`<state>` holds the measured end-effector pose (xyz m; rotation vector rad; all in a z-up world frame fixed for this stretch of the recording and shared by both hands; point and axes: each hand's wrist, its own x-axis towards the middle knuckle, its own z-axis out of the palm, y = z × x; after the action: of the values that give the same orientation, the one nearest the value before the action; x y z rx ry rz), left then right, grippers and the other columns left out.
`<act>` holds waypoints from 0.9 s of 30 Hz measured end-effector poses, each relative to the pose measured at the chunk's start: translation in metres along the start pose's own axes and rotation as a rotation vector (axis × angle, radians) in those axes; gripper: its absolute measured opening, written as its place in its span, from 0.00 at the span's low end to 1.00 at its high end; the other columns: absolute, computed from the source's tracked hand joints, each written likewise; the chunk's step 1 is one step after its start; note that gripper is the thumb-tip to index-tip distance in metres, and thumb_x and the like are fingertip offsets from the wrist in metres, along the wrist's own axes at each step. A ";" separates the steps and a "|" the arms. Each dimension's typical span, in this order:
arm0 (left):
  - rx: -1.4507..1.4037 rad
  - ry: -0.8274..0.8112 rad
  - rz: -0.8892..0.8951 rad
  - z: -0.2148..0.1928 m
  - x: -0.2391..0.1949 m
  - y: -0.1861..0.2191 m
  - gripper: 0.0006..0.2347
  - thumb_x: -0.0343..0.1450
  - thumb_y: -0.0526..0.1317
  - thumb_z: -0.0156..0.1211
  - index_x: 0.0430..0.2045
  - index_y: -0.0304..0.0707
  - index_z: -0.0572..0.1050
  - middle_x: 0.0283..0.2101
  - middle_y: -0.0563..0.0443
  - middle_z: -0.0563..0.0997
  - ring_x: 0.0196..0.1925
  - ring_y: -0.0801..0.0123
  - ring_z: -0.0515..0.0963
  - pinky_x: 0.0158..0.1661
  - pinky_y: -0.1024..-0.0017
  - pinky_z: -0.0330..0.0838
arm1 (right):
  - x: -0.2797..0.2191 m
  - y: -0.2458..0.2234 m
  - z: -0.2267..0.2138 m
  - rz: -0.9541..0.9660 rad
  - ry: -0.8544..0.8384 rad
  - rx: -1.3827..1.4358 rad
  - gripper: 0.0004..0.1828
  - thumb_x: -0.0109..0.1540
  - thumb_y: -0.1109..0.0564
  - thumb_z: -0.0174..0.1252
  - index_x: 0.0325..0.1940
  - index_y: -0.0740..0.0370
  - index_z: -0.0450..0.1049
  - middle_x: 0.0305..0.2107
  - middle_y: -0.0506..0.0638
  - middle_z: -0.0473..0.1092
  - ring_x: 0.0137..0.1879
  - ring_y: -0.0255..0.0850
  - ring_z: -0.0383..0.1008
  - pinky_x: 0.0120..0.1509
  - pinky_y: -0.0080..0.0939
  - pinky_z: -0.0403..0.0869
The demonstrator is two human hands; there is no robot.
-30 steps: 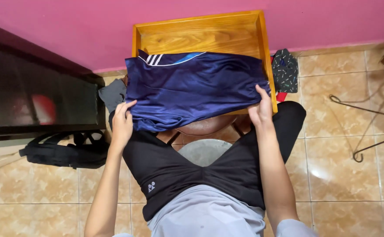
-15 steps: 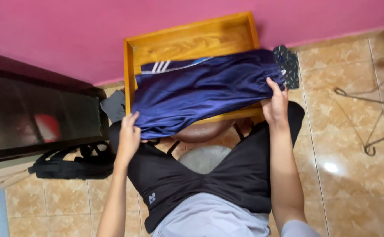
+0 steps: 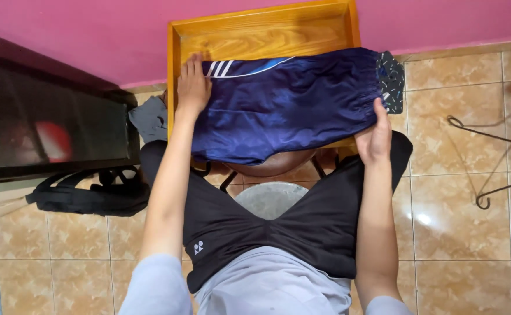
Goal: The person sits cross-legged on the floor and folds several pieces of clothing by hand on a small wooden stool. They fold a red t-shirt, a dark patterned shirt, a blue shirt, a grey shirt, and a brown shirt, placing each folded item on the floor beside them.
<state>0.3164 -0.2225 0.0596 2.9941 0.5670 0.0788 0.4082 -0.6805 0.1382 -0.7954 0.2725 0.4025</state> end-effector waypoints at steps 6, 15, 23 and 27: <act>0.031 0.121 0.106 -0.006 0.005 -0.012 0.24 0.65 0.32 0.62 0.57 0.33 0.67 0.51 0.37 0.69 0.52 0.43 0.67 0.44 0.50 0.69 | 0.006 0.003 -0.005 -0.006 -0.028 0.022 0.26 0.66 0.49 0.56 0.65 0.65 0.71 0.61 0.54 0.72 0.68 0.43 0.73 0.77 0.43 0.71; -0.398 -0.059 -0.211 -0.091 -0.047 0.014 0.08 0.75 0.39 0.51 0.47 0.45 0.66 0.43 0.28 0.79 0.47 0.28 0.80 0.47 0.37 0.72 | 0.013 0.005 -0.010 0.008 0.004 -0.019 0.21 0.66 0.46 0.61 0.61 0.54 0.75 0.59 0.51 0.75 0.68 0.44 0.75 0.77 0.53 0.74; -0.005 -0.184 -0.171 -0.003 -0.006 -0.008 0.24 0.69 0.33 0.63 0.60 0.28 0.64 0.59 0.27 0.67 0.61 0.33 0.69 0.50 0.45 0.78 | 0.010 0.006 -0.015 -0.009 0.014 -0.039 0.20 0.68 0.47 0.59 0.62 0.55 0.74 0.60 0.52 0.73 0.69 0.45 0.73 0.77 0.53 0.73; -0.027 -0.201 -0.257 0.038 0.015 -0.030 0.27 0.67 0.32 0.68 0.59 0.31 0.62 0.56 0.30 0.69 0.58 0.35 0.73 0.45 0.39 0.79 | 0.015 0.007 -0.023 -0.130 -0.081 -0.108 0.19 0.72 0.51 0.53 0.68 0.43 0.67 0.63 0.49 0.70 0.71 0.45 0.71 0.79 0.59 0.71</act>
<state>0.3216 -0.1923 0.0196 2.8278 0.9085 -0.2270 0.4162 -0.6892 0.1123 -0.8951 0.1236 0.3283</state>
